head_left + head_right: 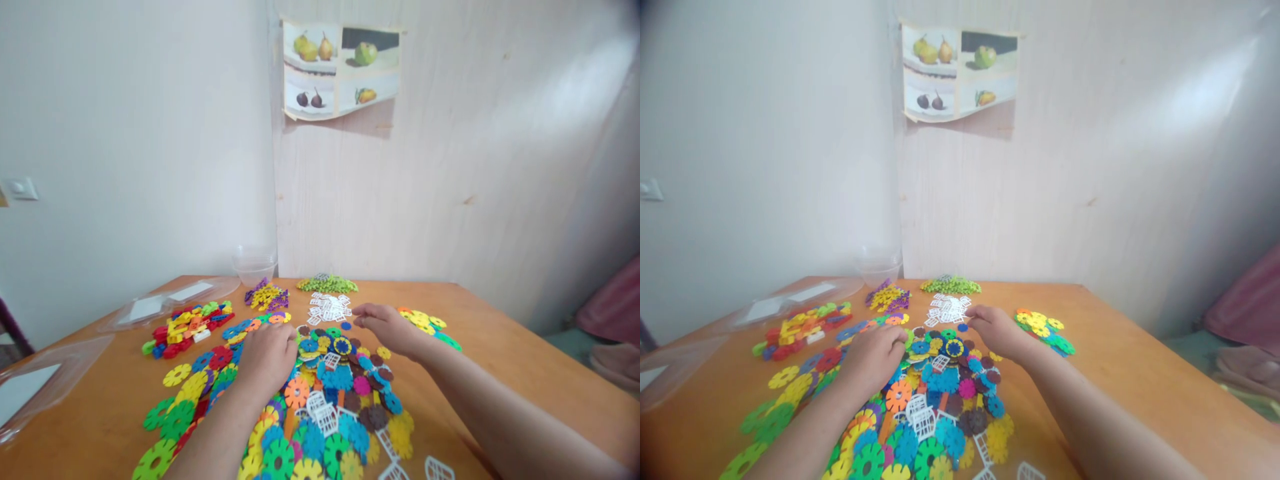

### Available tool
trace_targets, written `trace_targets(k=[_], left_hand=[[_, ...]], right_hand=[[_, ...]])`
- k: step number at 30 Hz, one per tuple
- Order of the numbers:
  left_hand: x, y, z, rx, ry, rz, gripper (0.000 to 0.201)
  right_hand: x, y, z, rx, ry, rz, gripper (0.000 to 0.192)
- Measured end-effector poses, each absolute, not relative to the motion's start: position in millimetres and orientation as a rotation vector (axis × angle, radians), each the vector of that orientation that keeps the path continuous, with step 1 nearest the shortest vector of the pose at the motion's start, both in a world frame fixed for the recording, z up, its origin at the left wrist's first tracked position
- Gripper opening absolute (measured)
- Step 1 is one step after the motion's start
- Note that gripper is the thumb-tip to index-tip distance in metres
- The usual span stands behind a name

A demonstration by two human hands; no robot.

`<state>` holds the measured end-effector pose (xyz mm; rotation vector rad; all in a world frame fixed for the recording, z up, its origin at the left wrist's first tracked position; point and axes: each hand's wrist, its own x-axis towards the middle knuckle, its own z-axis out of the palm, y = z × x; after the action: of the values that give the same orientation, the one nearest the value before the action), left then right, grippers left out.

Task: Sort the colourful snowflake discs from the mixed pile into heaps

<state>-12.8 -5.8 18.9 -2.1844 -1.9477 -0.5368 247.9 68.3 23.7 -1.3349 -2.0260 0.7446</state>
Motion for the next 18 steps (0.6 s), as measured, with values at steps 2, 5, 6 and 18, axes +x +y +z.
trace_targets(k=[2, 5, 6, 18], left_hand=[[-12, -7, 19, -2.196, -1.919, -0.527, 0.022], [-10, -7, 20, -2.207, -1.924, -0.5, 0.022], [-10, -8, 21, -2.213, -1.927, -0.496, 0.022], [-12, -7, 21, -2.262, -1.903, -0.596, 0.021]], right_hand=[[257, 66, 20, -1.368, -2.103, 0.698, 0.034], [262, 58, 17, -1.37, -2.187, 0.668, 0.035], [262, 54, 17, -1.363, -2.204, 0.683, 0.036], [242, 32, 11, -1.265, -2.306, 0.651, 0.038]])
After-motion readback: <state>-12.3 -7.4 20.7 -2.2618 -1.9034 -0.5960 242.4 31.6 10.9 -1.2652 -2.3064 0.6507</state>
